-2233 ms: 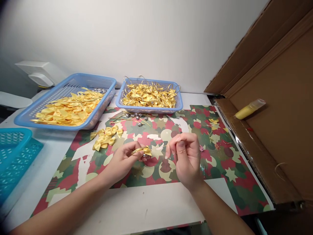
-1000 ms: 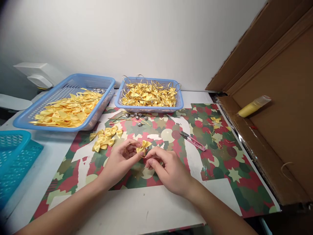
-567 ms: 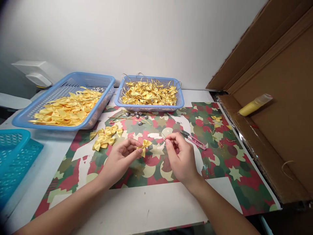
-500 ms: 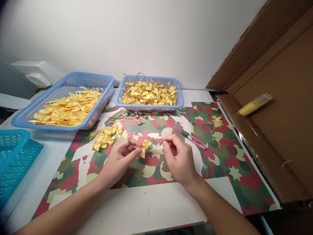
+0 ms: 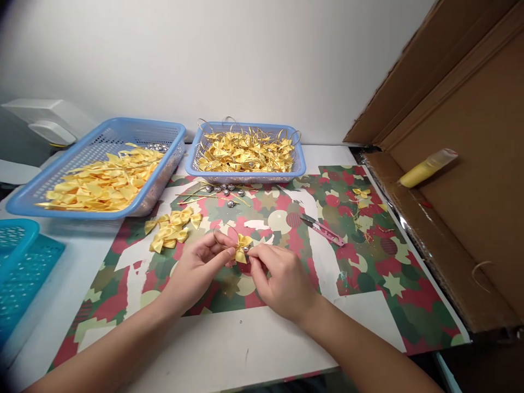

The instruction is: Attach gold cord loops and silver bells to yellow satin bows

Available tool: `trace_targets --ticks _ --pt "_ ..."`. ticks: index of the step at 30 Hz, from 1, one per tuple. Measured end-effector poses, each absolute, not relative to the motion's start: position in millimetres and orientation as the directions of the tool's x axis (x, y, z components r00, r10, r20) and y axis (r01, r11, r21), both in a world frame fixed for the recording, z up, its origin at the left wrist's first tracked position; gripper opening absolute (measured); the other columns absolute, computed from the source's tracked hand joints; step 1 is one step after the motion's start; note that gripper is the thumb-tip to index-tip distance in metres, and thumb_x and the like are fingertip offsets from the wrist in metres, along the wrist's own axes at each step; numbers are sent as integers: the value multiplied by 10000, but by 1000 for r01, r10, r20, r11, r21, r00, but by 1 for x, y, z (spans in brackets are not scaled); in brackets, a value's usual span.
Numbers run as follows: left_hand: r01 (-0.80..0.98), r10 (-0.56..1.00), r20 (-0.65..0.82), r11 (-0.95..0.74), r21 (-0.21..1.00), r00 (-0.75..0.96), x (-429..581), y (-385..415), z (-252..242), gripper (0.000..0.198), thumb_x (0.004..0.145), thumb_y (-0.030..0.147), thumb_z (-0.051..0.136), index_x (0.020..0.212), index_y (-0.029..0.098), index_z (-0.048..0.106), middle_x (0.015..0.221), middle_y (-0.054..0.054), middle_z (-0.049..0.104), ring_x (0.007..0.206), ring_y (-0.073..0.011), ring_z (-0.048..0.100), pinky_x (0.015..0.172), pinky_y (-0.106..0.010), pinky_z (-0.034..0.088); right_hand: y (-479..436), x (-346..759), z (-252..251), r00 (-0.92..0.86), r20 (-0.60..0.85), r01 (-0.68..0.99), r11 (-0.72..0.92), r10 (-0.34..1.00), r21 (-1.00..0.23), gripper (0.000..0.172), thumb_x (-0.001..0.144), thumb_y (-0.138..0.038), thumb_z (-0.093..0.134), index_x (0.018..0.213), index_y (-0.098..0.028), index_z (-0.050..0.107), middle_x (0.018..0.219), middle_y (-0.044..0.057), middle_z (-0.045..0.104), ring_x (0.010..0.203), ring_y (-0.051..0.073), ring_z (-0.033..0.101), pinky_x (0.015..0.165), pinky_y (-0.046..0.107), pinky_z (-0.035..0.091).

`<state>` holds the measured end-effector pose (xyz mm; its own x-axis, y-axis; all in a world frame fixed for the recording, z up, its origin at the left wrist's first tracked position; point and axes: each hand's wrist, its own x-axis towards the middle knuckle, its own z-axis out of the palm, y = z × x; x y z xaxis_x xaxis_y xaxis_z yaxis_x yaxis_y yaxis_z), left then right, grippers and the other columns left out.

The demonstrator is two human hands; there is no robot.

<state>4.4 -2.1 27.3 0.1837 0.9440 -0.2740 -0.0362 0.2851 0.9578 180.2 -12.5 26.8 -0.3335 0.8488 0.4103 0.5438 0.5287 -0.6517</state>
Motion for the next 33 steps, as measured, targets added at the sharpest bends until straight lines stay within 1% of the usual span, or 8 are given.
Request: trace_targets --ticks 6,13,20,24,33 --pt "-28 946 -276 285 958 173 6 -4 29 127 819 272 640 804 162 576 739 3 604 683 -108 549 622 -214 433 -13 181 26 -329 382 554 504 864 -663 169 867 -47 483 813 -158 598 614 -29 556 502 71 437 503 199 337" --pt "-3 958 -218 222 975 186 6 -6 25 100 853 253 620 828 170 571 735 12 590 670 -99 542 596 -204 419 -14 183 26 -333 323 559 462 886 -688 163 859 -53 491 814 -145 618 610 -26 553 513 70 451 508 191 341" --pt "51 972 -129 121 991 197 7 -7 22 74 878 241 600 846 177 582 788 3 619 716 -117 612 640 -216 482 -16 184 28 -322 270 571 413 908 -709 168 861 -75 483 811 -134 632 572 -40 476 493 69 410 489 195 323" --pt "64 973 -113 102 993 199 7 -7 23 73 881 233 593 839 176 574 773 0 633 717 -125 636 634 -216 495 -16 184 28 -297 276 586 403 914 -703 166 855 -80 483 793 -137 627 552 -53 419 480 69 387 479 198 307" --pt "124 975 -113 90 988 191 8 -8 21 92 877 236 593 815 178 557 762 -8 643 728 -143 653 632 -231 496 -16 179 26 -273 263 573 376 925 -728 167 850 -75 477 746 -149 585 543 -67 362 474 61 341 477 194 281"
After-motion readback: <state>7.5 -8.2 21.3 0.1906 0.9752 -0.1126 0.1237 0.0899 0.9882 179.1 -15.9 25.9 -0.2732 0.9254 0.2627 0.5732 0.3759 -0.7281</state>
